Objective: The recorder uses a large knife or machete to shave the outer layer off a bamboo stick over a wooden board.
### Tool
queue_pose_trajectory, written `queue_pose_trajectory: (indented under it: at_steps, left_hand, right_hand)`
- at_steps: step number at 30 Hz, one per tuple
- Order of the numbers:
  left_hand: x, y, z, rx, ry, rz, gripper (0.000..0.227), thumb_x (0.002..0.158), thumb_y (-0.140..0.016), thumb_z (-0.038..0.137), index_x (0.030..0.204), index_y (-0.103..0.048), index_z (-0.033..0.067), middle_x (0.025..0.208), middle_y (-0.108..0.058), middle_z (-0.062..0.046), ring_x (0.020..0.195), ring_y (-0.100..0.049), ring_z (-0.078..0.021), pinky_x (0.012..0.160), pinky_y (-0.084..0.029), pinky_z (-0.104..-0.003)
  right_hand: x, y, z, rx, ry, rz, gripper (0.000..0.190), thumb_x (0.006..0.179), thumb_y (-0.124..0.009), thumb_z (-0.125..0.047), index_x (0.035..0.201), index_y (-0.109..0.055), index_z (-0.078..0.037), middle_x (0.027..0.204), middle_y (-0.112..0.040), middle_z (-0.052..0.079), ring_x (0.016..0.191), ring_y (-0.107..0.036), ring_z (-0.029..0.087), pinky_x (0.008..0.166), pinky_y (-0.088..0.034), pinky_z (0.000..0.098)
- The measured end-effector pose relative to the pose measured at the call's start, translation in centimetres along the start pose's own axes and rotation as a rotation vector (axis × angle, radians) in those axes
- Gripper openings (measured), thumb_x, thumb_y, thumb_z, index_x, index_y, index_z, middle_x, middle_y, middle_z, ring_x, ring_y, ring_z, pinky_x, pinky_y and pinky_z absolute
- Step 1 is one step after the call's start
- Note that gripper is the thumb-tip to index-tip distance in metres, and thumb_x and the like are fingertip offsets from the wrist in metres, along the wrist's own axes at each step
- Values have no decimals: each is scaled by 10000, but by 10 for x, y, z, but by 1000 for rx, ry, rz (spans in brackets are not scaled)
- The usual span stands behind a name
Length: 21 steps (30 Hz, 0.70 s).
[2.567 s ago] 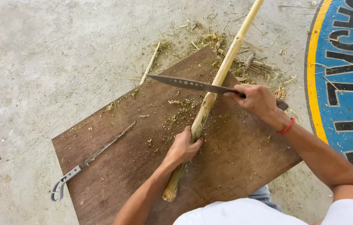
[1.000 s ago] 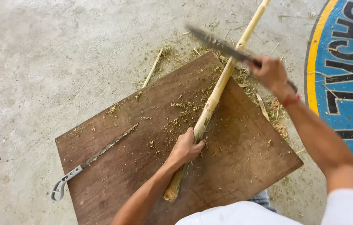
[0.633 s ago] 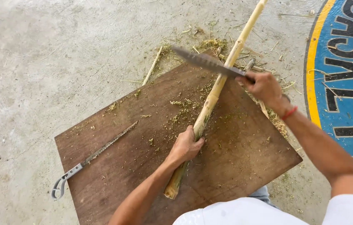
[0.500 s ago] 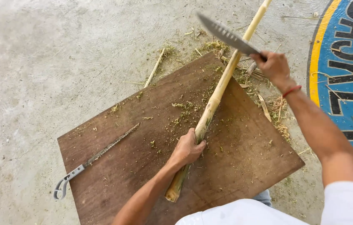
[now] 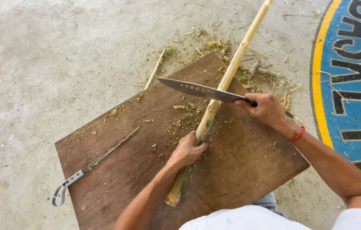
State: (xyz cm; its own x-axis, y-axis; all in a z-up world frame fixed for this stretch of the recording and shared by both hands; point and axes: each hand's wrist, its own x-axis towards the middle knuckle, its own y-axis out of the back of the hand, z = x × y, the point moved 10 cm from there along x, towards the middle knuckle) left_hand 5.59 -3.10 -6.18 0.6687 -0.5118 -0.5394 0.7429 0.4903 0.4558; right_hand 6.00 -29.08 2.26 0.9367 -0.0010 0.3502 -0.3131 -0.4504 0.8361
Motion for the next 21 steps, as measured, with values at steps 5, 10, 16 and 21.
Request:
queue_pose_trajectory:
  at_steps: [5,10,16,21]
  left_hand:
    - [2,-4,-5,-166,-1,-79,346,953,-661,295,1131,-561,15,769,-644,-94,574,-586,-150,512,-515,-350]
    - [2,-7,-3,-130,14,-26,359,934,-662,320,1126,-550,38,793,-668,-86,608,-631,-179,555,-575,-398]
    - [-15,2,22,129,-39,151,498,973,-660,419,1109,-518,-38,908,-699,-305,824,-716,-408,727,-567,-524]
    - [-8,1,24,213,-164,272,446,993,-624,341,1092,-501,-75,858,-705,-331,779,-705,-461,705,-573,-535]
  right_hand:
    - [61,-15,110,43,-95,53,386,1053,-632,-451,1070,-788,-98,637,-652,22,426,-510,99,389,-417,288]
    - [91,-8,192,-96,-338,41,452,1128,-611,-482,1030,-759,-67,644,-629,35,377,-402,101,327,-371,296]
    - [20,25,19,-54,-72,107,393,1053,-682,-470,968,-790,-103,628,-604,53,464,-449,93,440,-364,287]
    - [-1,-1,7,-69,71,62,408,1029,-676,-484,892,-732,-104,680,-656,14,490,-469,77,466,-378,274]
